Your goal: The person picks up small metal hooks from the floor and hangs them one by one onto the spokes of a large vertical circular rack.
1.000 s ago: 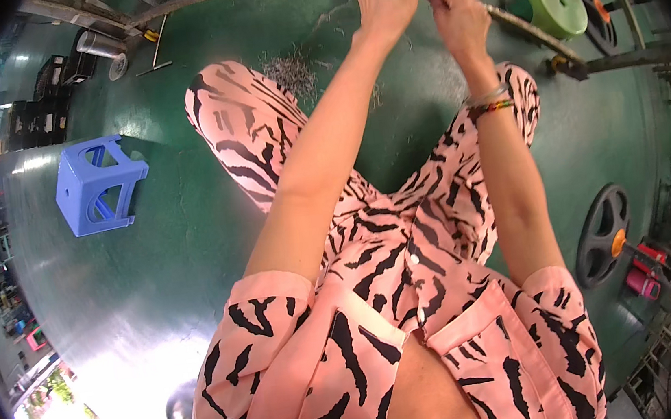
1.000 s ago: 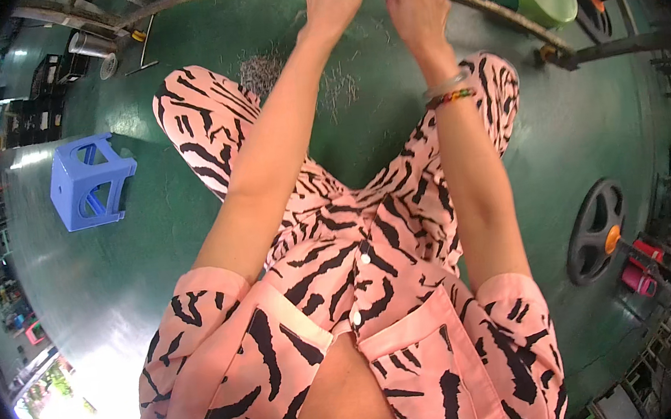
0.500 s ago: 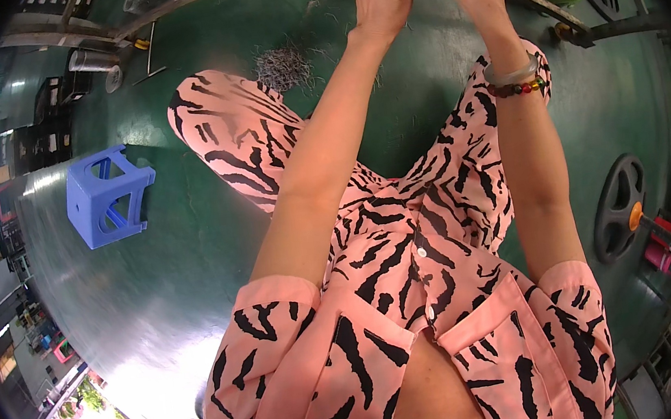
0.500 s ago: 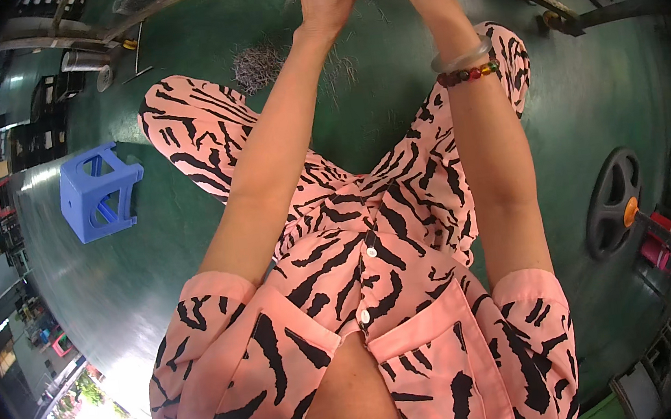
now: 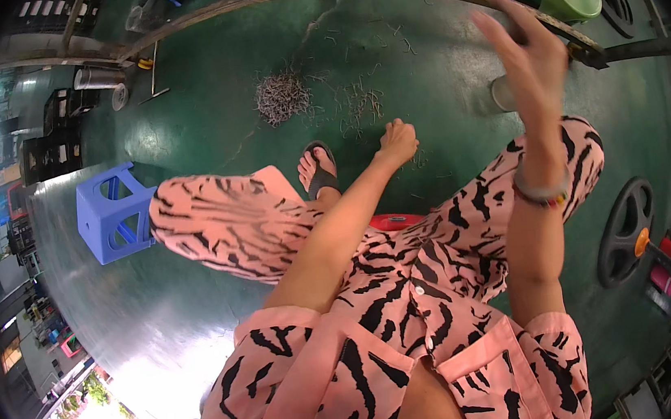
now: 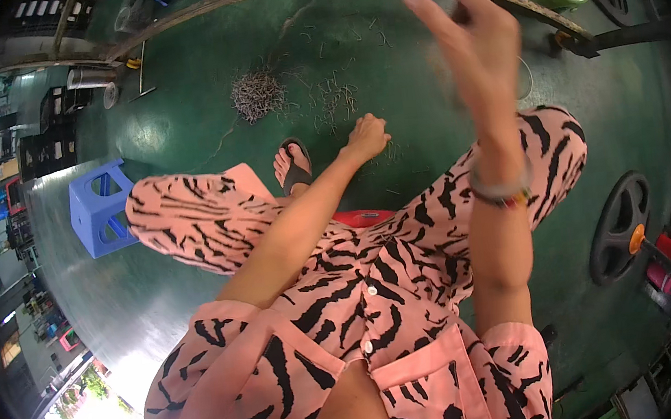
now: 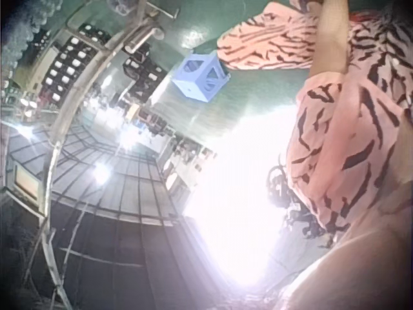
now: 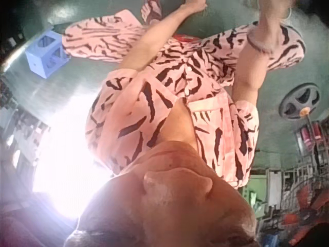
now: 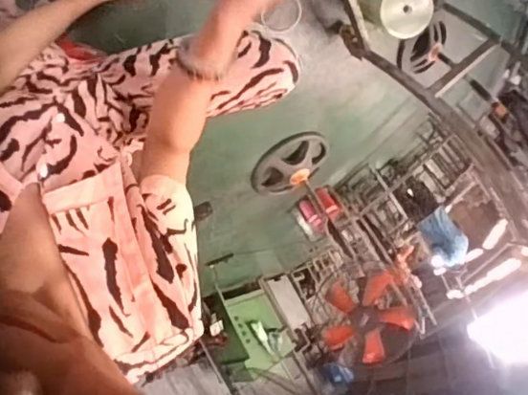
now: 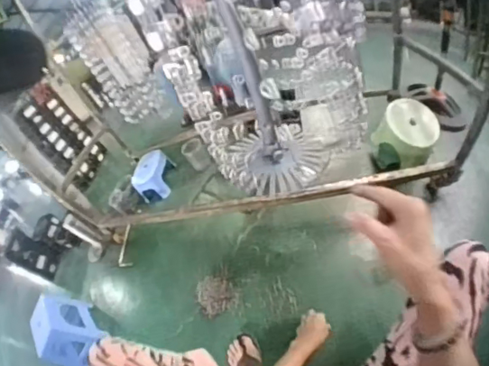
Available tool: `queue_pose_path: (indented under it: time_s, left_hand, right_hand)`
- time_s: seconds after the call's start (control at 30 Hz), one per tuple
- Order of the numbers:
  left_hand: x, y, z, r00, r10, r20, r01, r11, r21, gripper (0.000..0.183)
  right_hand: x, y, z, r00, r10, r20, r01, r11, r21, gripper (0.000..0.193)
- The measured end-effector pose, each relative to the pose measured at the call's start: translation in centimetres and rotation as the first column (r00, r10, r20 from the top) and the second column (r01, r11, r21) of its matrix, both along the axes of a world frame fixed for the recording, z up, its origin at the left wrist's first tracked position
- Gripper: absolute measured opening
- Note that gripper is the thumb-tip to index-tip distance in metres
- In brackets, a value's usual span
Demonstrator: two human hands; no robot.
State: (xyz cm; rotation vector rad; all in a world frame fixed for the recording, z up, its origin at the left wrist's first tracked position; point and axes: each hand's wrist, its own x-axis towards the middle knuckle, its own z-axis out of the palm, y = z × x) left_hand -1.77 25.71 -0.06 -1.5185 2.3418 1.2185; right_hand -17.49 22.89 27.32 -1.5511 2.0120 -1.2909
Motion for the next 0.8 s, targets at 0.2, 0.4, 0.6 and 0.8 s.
queue_pose_path:
  time_s: [0.2, 0.4, 0.6, 0.8]
  left_hand:
    - [-1.8, 3.4, -6.1, 0.999, 0.017, 0.046, 0.002, 0.918, -0.396, 0.048]
    - [-0.5, 7.4, -2.7, 0.891, -0.453, -0.002, 0.434, 0.855, -0.283, 0.048]
    - [0.6, -1.4, -1.6, 0.875, 0.445, -0.191, -0.481, 0.844, -0.238, 0.017]
    - [8.6, -6.7, -4.1, 0.562, 0.806, -0.186, -0.822, 0.520, -0.231, 0.020]
  right_hand:
    - [-6.9, 7.2, -2.7, 0.847, -0.100, 0.522, -0.071, 0.952, 0.298, 0.028]
    - [-4.6, 10.1, -4.6, 0.883, 0.085, 0.461, -0.321, 0.827, 0.462, 0.036]
    - [-1.0, 10.7, -6.0, 0.764, 0.083, 0.640, -0.451, 0.779, 0.436, 0.027]
    - [2.2, 10.1, -6.5, 0.606, -0.013, 0.796, -0.458, 0.812, 0.362, 0.028]
